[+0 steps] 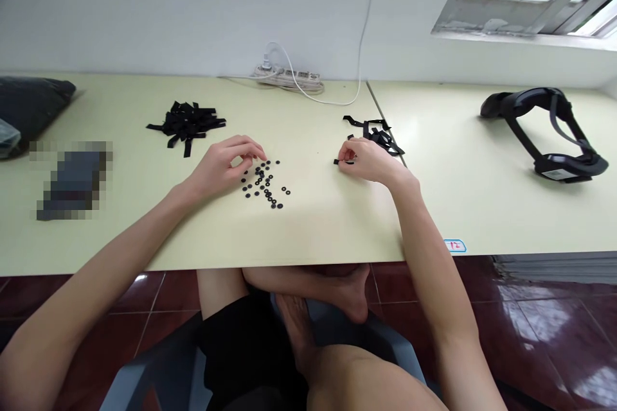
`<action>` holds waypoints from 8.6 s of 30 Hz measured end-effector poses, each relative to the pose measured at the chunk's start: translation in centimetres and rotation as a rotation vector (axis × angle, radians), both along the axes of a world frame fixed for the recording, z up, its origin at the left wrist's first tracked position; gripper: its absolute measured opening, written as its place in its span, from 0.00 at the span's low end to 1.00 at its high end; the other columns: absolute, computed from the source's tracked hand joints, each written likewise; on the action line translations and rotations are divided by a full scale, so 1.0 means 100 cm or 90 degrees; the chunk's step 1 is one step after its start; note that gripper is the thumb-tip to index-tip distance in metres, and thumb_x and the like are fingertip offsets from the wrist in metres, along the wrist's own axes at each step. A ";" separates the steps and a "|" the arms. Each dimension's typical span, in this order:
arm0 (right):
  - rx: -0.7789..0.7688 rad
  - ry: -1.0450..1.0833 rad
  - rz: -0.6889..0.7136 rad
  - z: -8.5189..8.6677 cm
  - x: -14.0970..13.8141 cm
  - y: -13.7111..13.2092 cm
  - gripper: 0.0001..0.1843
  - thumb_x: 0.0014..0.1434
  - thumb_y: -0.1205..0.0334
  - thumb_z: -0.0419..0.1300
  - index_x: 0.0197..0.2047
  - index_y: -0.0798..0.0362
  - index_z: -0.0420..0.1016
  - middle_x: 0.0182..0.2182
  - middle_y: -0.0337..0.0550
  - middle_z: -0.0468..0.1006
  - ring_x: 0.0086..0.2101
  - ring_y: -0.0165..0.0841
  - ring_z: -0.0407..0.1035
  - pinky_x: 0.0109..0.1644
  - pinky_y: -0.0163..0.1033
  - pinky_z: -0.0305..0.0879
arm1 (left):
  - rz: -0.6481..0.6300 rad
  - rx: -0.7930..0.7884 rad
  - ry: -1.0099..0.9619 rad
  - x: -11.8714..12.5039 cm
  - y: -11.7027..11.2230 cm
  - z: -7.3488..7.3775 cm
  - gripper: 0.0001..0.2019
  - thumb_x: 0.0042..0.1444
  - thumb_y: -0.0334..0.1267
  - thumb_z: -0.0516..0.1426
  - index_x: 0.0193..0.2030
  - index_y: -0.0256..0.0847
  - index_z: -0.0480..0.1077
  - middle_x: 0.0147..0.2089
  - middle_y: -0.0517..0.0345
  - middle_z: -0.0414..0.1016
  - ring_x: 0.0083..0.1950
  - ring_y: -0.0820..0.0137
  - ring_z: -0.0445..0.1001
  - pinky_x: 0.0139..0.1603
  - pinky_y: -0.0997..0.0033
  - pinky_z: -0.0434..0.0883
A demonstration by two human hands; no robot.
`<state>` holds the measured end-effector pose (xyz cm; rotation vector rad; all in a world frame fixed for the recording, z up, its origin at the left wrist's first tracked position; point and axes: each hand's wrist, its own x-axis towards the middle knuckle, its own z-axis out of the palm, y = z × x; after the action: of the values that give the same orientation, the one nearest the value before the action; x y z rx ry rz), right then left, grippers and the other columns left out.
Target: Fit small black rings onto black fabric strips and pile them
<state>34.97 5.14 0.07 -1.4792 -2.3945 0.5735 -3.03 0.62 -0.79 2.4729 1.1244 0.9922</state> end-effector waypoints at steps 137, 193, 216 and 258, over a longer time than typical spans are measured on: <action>0.119 0.152 0.238 -0.032 -0.126 -0.044 0.12 0.83 0.58 0.55 0.49 0.49 0.79 0.50 0.49 0.83 0.47 0.41 0.78 0.53 0.45 0.72 | 0.049 -0.308 -0.323 0.024 -0.005 0.010 0.08 0.68 0.43 0.66 0.50 0.46 0.84 0.51 0.52 0.85 0.51 0.64 0.83 0.60 0.59 0.81; -0.082 0.583 0.036 -0.009 -0.116 -0.049 0.10 0.66 0.50 0.74 0.43 0.46 0.88 0.43 0.42 0.90 0.45 0.40 0.85 0.59 0.54 0.85 | 0.017 -0.349 -0.366 0.038 -0.019 0.006 0.19 0.62 0.52 0.74 0.54 0.45 0.86 0.53 0.50 0.88 0.49 0.61 0.88 0.56 0.58 0.86; -0.110 0.666 0.062 -0.019 -0.118 -0.041 0.16 0.64 0.45 0.76 0.42 0.48 0.84 0.43 0.44 0.87 0.44 0.40 0.83 0.57 0.51 0.82 | 0.014 -0.322 -0.351 0.042 -0.023 0.000 0.25 0.61 0.50 0.74 0.63 0.44 0.84 0.39 0.54 0.86 0.40 0.65 0.85 0.46 0.66 0.83; -0.117 0.655 0.036 -0.025 -0.113 -0.038 0.22 0.58 0.38 0.80 0.40 0.46 0.85 0.40 0.42 0.88 0.44 0.41 0.83 0.59 0.54 0.81 | 0.047 -0.238 -0.269 0.045 -0.022 0.007 0.20 0.66 0.60 0.69 0.46 0.44 0.83 0.49 0.52 0.85 0.50 0.62 0.82 0.45 0.66 0.76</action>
<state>23.70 1.29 -2.43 -0.8181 -1.5815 1.2200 1.42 -1.61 -0.13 1.8355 1.1375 1.1351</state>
